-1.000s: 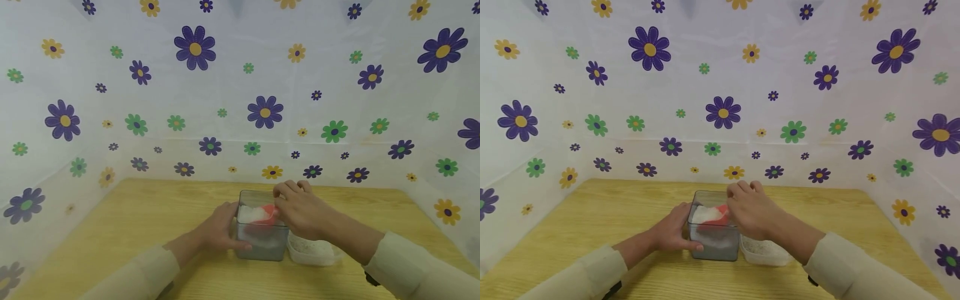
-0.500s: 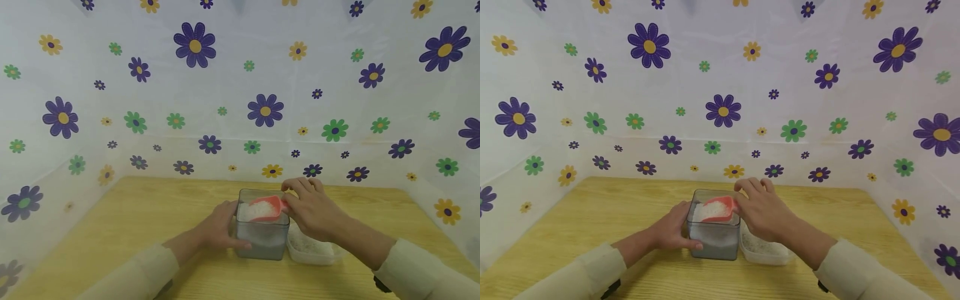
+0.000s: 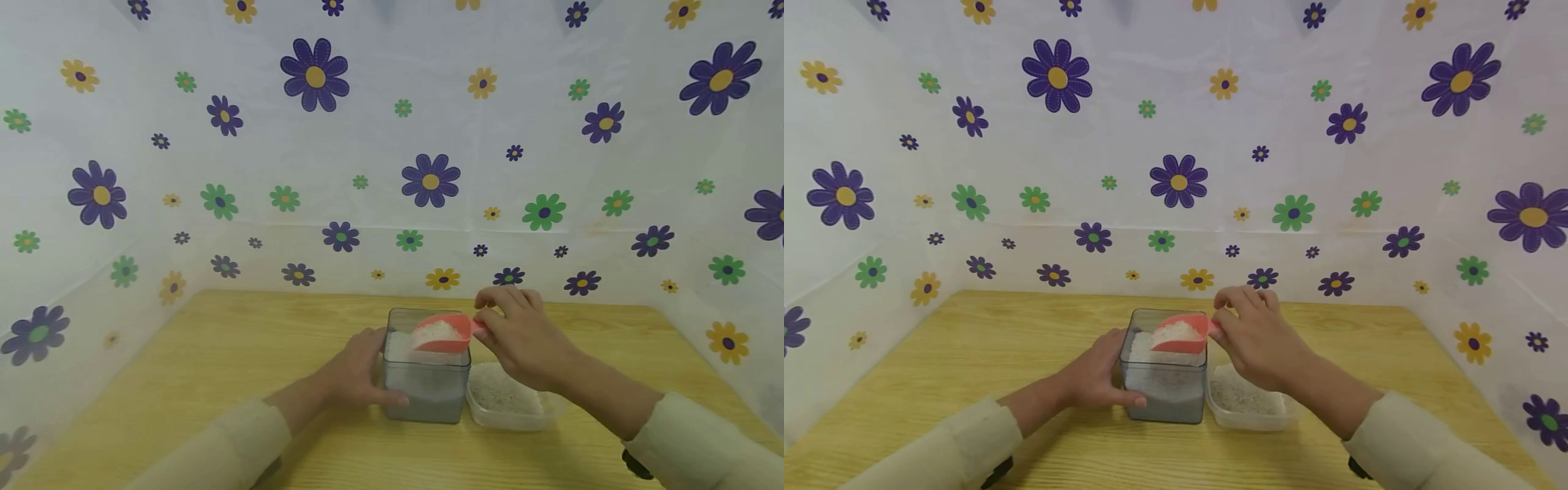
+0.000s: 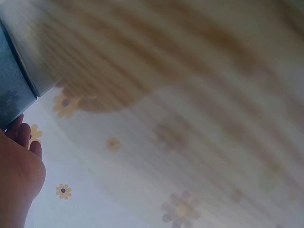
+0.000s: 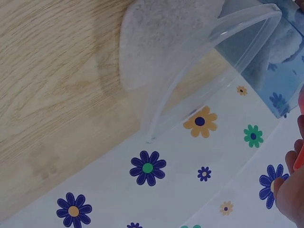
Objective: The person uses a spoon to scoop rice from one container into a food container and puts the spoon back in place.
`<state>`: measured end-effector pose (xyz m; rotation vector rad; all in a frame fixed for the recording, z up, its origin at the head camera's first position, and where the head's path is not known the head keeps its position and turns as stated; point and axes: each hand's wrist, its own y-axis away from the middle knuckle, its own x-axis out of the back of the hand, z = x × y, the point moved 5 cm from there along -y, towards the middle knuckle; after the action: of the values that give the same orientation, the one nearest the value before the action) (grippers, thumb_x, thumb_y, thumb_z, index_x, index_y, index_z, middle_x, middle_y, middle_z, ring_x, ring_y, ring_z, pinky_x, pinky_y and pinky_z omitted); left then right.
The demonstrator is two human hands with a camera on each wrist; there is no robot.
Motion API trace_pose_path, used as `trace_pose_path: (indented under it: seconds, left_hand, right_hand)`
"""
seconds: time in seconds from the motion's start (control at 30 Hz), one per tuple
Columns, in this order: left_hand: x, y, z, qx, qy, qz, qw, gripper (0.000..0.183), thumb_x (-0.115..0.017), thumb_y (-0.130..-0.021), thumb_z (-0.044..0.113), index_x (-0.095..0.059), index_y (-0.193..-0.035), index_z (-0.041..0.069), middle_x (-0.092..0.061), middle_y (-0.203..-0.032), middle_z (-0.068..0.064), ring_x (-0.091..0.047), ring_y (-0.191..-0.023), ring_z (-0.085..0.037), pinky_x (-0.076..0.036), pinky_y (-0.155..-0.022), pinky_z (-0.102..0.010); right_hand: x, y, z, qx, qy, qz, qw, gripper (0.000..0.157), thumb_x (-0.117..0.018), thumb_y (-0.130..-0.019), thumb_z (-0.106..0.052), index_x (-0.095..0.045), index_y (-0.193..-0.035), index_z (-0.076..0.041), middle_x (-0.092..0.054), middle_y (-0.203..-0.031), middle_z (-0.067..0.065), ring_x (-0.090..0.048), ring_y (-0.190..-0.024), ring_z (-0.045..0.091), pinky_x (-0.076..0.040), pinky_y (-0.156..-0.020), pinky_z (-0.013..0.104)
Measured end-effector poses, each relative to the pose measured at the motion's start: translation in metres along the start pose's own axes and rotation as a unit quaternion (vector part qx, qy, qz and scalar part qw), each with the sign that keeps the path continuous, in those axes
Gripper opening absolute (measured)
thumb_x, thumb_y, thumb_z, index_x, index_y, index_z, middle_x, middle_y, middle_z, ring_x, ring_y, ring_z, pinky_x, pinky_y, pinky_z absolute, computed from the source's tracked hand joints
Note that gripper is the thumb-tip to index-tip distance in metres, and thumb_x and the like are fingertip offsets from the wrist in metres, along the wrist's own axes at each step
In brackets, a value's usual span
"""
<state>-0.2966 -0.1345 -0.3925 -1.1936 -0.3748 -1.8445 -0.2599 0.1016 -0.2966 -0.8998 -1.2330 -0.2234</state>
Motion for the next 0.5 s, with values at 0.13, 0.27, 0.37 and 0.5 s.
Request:
trace_pose_path:
  seconds: [0.13, 0.27, 0.37, 0.5]
  left_hand:
    - [0.001, 0.000, 0.000, 0.000, -0.002, 0.003, 1.0000, 0.092, -0.066, -0.061, 0.075, -0.033, -0.136, 0.033, -0.047, -0.119, 0.018, -0.040, -0.104, -0.008, -0.037, -0.091, -0.036]
    - [0.000, 0.000, -0.001, 0.000, 0.000, 0.004, 1.0000, 0.094, -0.067, -0.060, 0.075, -0.032, -0.137, 0.033, -0.047, -0.121, 0.018, -0.040, -0.104, -0.007, -0.038, -0.092, -0.037]
    - [-0.001, 0.000, -0.001, -0.002, 0.001, 0.006, 1.0000, 0.094, -0.067, -0.060, 0.075, -0.032, -0.137, 0.034, -0.047, -0.122, 0.018, -0.040, -0.106, -0.007, -0.037, -0.093, -0.038]
    - [0.000, -0.001, -0.001, -0.008, -0.002, 0.015, 0.9999, 0.094, -0.067, -0.059, 0.075, -0.034, -0.136, 0.033, -0.048, -0.120, 0.018, -0.041, -0.104, -0.006, -0.037, -0.093, -0.037]
  right_hand:
    - [0.006, 0.002, 0.005, 0.006, 0.009, 0.026, 1.000, 0.011, -0.053, -0.094, -0.022, -0.060, -0.097, -0.013, -0.050, -0.109, 0.001, -0.040, -0.107, 0.020, -0.028, -0.089, 0.042]
    - [0.013, 0.007, 0.012, 0.011, 0.018, 0.043, 0.999, 0.010, -0.053, -0.094, -0.021, -0.059, -0.096, -0.014, -0.053, -0.104, -0.001, -0.042, -0.103, 0.019, -0.028, -0.086, 0.040]
    - [0.019, 0.013, 0.018, 0.010, 0.027, 0.052, 0.998, 0.010, -0.053, -0.094, -0.021, -0.059, -0.096, -0.014, -0.054, -0.101, -0.002, -0.043, -0.102, 0.019, -0.029, -0.085, 0.039]
    - [0.027, 0.024, 0.027, 0.009, 0.026, 0.065, 0.998, 0.007, -0.053, -0.094, -0.018, -0.058, -0.095, -0.013, -0.054, -0.099, -0.003, -0.043, -0.101, 0.019, -0.028, -0.081, 0.038]
